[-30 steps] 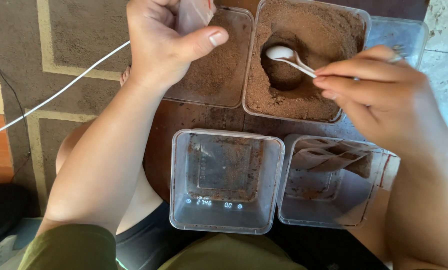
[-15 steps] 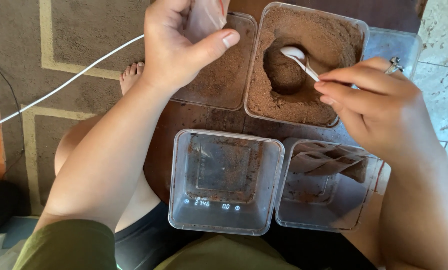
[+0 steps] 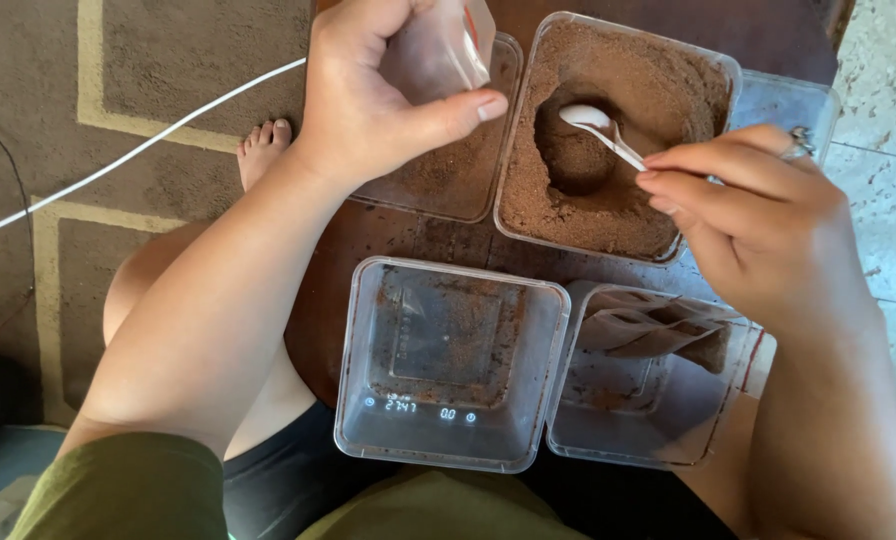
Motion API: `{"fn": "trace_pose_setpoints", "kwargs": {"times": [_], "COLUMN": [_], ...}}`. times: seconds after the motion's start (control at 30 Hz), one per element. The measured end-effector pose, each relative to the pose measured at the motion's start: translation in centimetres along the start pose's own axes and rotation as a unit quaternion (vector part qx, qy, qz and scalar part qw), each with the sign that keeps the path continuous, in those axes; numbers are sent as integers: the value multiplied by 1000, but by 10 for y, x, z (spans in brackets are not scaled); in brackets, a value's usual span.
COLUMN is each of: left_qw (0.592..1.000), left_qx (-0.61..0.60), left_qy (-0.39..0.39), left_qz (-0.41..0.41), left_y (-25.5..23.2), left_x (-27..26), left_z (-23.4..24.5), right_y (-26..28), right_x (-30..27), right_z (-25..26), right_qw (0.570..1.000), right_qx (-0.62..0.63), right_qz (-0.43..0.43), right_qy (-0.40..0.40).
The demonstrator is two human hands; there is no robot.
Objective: A person is using a plastic spoon to fill small plastic bags with a brown powder from a larger container.
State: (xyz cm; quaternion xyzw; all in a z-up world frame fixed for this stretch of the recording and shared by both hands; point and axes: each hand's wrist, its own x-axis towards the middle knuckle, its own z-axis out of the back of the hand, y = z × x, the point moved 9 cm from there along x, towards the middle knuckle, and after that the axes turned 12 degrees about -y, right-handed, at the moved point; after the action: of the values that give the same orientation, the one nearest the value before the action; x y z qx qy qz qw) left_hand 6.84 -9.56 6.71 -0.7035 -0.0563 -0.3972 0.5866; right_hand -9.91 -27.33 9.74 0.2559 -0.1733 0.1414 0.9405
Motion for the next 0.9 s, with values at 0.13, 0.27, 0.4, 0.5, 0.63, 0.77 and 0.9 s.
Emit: {"fn": "trace_pose_setpoints", "kwargs": {"times": [0.13,0.27,0.4,0.5,0.63,0.77,0.9], "left_qw": [1000,999,999,1000,1000,999,999], "left_qx": [-3,-28,-17,-12,3,-34,-15], "left_qy": [18,15,17,20,20,21,31], "left_qz": [16,19,26,16,15,13,10], "left_y": [-5,-3,-3,-5,-5,-3,-8], "left_x": [2,1,1,1,2,2,1], "left_z": [-5,-7,-8,-8,-7,-9,-9], "right_y": [9,17,14,8,4,-9,-8], "right_x": [-3,-1,-3,-7,-7,-13,-17], "right_z": [19,26,8,6,13,5,18], "right_qw": [996,992,996,997,992,989,987], "right_qx": [4,25,31,12,24,7,-17], "right_qz": [25,10,-25,-43,-71,-133,-113], "right_qy": [-82,-120,-84,-64,-103,-71,-117]}}
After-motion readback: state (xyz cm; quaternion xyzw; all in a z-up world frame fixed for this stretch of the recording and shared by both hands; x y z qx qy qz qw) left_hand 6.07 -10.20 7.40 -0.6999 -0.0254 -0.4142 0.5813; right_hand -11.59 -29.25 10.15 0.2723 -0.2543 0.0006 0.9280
